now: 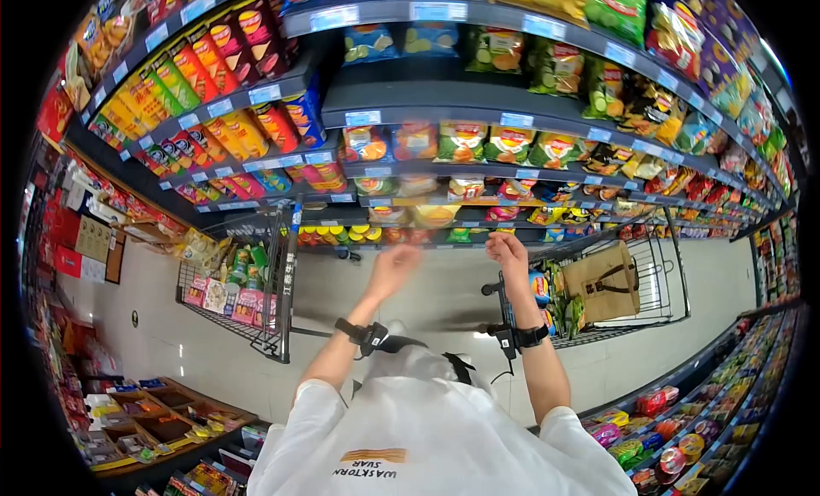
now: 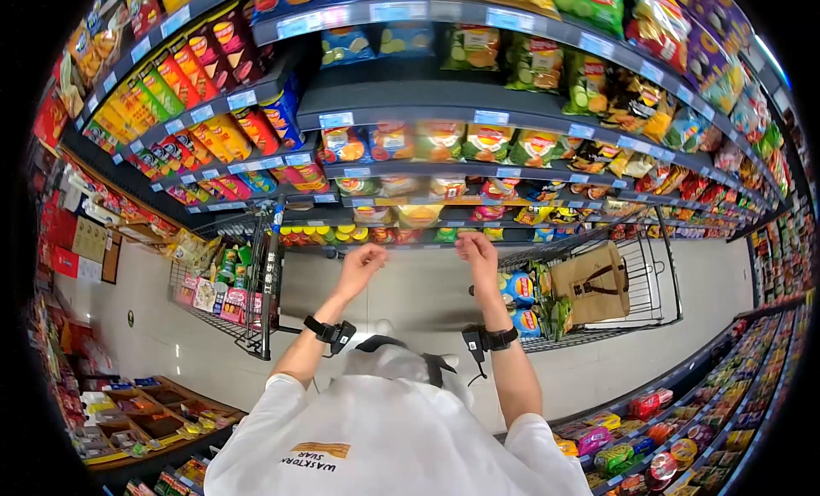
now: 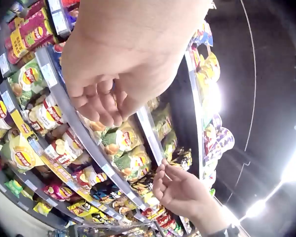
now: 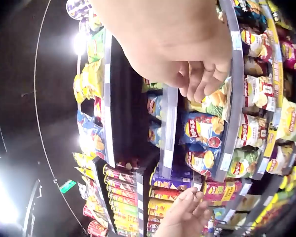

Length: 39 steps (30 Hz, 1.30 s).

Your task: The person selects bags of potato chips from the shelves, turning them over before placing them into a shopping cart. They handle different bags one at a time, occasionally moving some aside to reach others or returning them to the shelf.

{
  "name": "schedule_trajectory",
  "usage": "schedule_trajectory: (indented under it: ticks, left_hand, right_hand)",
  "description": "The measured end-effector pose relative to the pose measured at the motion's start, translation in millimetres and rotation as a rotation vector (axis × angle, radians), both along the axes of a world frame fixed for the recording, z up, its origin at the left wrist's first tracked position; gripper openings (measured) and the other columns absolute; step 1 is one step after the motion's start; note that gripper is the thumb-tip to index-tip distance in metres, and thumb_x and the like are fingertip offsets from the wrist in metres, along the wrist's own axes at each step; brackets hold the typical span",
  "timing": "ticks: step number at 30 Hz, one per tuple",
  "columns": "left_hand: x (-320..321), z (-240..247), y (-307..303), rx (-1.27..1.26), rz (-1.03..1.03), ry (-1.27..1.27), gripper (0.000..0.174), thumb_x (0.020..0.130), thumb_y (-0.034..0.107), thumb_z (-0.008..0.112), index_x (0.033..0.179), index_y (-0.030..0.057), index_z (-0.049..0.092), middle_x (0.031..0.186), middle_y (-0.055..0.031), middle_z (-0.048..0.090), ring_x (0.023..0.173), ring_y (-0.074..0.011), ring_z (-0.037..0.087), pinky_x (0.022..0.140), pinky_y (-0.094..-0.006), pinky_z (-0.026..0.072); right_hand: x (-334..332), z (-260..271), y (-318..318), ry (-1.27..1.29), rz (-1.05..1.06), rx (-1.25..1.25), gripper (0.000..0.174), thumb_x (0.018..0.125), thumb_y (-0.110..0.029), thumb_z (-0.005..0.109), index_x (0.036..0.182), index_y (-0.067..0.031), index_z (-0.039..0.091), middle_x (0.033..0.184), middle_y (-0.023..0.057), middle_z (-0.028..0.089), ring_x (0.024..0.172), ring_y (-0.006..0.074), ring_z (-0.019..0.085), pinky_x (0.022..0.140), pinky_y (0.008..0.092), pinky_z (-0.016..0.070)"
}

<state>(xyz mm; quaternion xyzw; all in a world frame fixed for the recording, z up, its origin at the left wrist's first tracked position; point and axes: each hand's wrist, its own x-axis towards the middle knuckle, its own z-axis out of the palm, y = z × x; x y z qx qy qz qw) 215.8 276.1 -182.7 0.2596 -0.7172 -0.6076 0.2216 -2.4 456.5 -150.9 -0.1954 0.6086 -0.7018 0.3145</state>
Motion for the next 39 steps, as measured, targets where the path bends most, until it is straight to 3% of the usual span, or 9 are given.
schedule_trajectory:
  ticks: [7,16,21,26,31,34,38,39]
  left_hand:
    - [17.9,-23.2,-76.4,0.013,0.06,0.089,0.014,0.096,0.012,0.061,0.103,0.0016,0.066,0.088,-0.0024,0.069,0.077,-0.0094,0.062,0.071,-0.0247,0.0494]
    - [-28.4,-12.0,-103.0,0.14,-0.033,0.121,0.013,0.096,0.01,0.059,0.102,0.0013,0.065,0.09,-0.0045,0.07,0.08,-0.0095,0.062,0.072,-0.0253,0.0486]
    - [-74.0,21.8,-116.0,0.176,-0.109,0.116,0.014,0.097,0.011,0.057,0.106,0.0022,0.064,0.092,-0.0041,0.07,0.082,-0.0097,0.063,0.075,-0.0258,0.0495]
    - [-132.9,101.5,-136.1,0.081,-0.134,0.122,0.015,0.098,0.011,0.056,0.107,0.0012,0.063,0.095,-0.0049,0.07,0.087,-0.0112,0.064,0.08,-0.0271,0.0513]
    - [-205.2,143.5,-152.2,0.027,-0.195,0.21,0.015,0.099,0.009,0.056,0.109,-0.0003,0.062,0.102,-0.006,0.068,0.097,-0.0109,0.063,0.084,-0.0242,0.0485]
    - [-258.4,163.8,-145.7,-0.007,-0.195,0.221,0.015,0.099,0.008,0.055,0.109,0.0001,0.062,0.103,-0.0055,0.068,0.097,-0.0108,0.062,0.084,-0.0237,0.0481]
    - [-339.3,145.4,-136.5,-0.173,-0.281,0.212,0.028,0.094,0.009,0.06,0.12,0.0011,0.057,0.117,-0.0131,0.065,0.103,-0.0173,0.063,0.085,-0.0289,0.05]
    - [-352.6,152.0,-130.9,-0.209,-0.299,0.108,0.036,0.091,0.012,0.064,0.124,0.0015,0.055,0.123,-0.017,0.063,0.108,-0.0227,0.063,0.088,-0.032,0.0503]
  right_hand:
    - [28.5,-0.5,-79.0,0.065,0.061,0.069,0.022,0.099,-0.021,0.056,0.109,-0.002,0.064,0.095,0.0036,0.067,0.084,0.0115,0.063,0.078,0.0258,0.0501]
    - [17.3,11.0,-105.9,0.09,0.139,0.145,0.025,0.1,-0.02,0.055,0.115,-0.0025,0.063,0.101,0.0039,0.067,0.09,0.0124,0.064,0.082,0.0261,0.0494]
    - [-38.0,16.6,-114.4,0.125,0.107,0.056,0.023,0.099,-0.016,0.056,0.116,-0.0017,0.062,0.101,0.0037,0.067,0.09,0.0114,0.063,0.082,0.0256,0.0495]
    - [-103.1,85.1,-137.0,0.243,0.091,-0.02,0.024,0.098,-0.015,0.056,0.116,0.0002,0.061,0.103,0.0052,0.067,0.09,0.0104,0.062,0.082,0.0247,0.0492]
    - [-189.7,108.8,-151.5,0.389,-0.027,-0.067,0.024,0.098,-0.014,0.057,0.118,-0.0004,0.06,0.104,0.0056,0.067,0.095,0.0106,0.061,0.083,0.0239,0.0481]
    - [-237.9,123.2,-152.0,0.4,-0.16,-0.115,0.022,0.096,-0.011,0.059,0.115,-0.0008,0.061,0.097,0.0035,0.067,0.089,0.0097,0.061,0.077,0.0251,0.0482]
    - [-311.0,114.1,-144.4,0.684,-0.386,0.001,0.034,0.092,-0.013,0.063,0.122,0.0003,0.056,0.11,0.0133,0.065,0.091,0.0171,0.063,0.077,0.029,0.0497]
    - [-326.4,114.5,-145.6,0.8,-0.406,0.026,0.04,0.089,-0.014,0.065,0.125,-0.0002,0.053,0.116,0.0186,0.06,0.099,0.0242,0.062,0.077,0.0312,0.0504]
